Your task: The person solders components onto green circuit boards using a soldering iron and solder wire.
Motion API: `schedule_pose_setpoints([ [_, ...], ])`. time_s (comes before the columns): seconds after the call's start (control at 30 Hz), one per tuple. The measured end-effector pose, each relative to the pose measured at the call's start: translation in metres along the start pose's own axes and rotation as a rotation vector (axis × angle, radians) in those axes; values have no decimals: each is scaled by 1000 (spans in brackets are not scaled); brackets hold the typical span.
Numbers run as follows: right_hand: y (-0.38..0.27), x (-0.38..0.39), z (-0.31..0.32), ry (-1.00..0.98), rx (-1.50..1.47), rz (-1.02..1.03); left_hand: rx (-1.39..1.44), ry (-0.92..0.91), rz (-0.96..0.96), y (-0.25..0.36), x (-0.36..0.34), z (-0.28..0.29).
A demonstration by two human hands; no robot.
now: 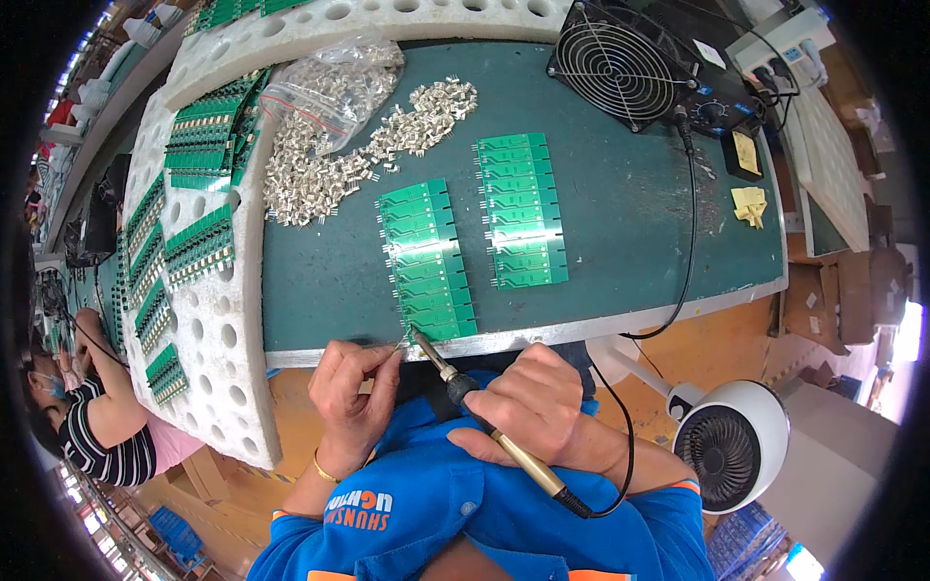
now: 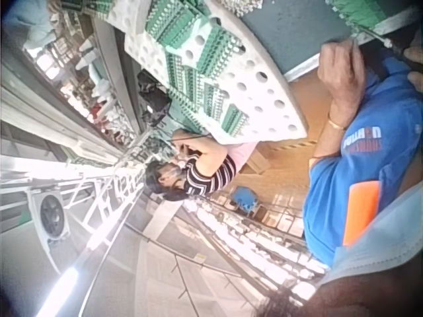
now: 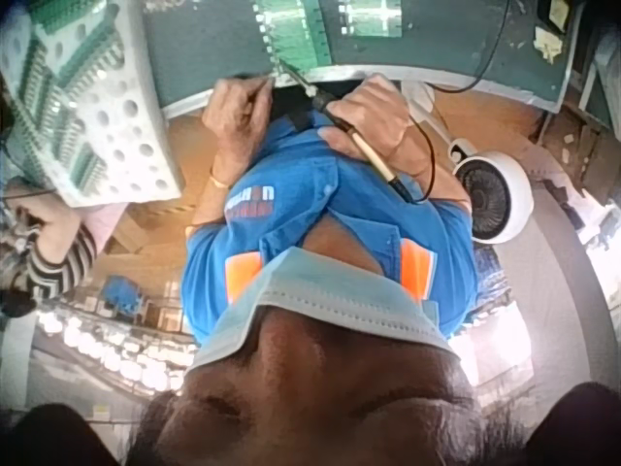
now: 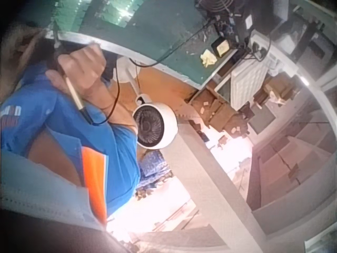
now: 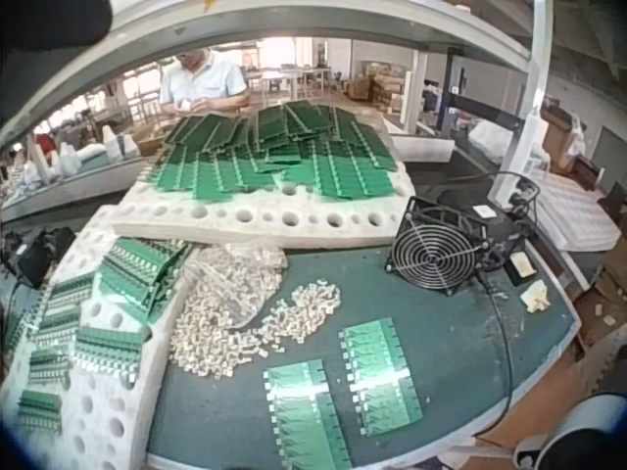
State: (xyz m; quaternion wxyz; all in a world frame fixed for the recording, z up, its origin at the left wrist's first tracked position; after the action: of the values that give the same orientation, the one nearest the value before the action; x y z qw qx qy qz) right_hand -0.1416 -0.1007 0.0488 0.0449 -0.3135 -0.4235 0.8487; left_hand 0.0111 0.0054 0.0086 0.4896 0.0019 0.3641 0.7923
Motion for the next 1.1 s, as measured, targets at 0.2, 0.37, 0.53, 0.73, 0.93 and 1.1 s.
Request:
schedule_pose_setpoints([
  [0.2,-1,0,-1,-17,3,-5,7,13,21,-2,2,-1],
  [0.37,-1,0,-1,2,14,3,3,15,4,-1,-1,-1],
  [0.53,-1,0,-1,-3,11,1,2,7,16,-1,0,-1],
  [0.73,-1,-1,-2,6,4,6,-1,2,15,-2,0,-2],
  [0.93,-6,-1,-5,-11,40,32,-7,3,3,-1,-1,-2],
  [1.1,-9,-2,-5,4,66,64,-8,-6,6,-2,-1,-2],
])
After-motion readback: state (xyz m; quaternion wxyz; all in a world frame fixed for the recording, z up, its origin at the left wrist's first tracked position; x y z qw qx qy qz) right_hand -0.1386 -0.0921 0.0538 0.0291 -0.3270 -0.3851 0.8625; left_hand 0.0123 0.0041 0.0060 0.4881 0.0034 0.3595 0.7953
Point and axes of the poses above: each hand's wrist, its own x-axis away from the middle knuckle, its own z-axis out of the back of the hand, y = z × x, the point moved 8 cm from there along -x, towards the middle knuckle, and after that the axes turned 12 degrees about -x, right-handed, at the moved point
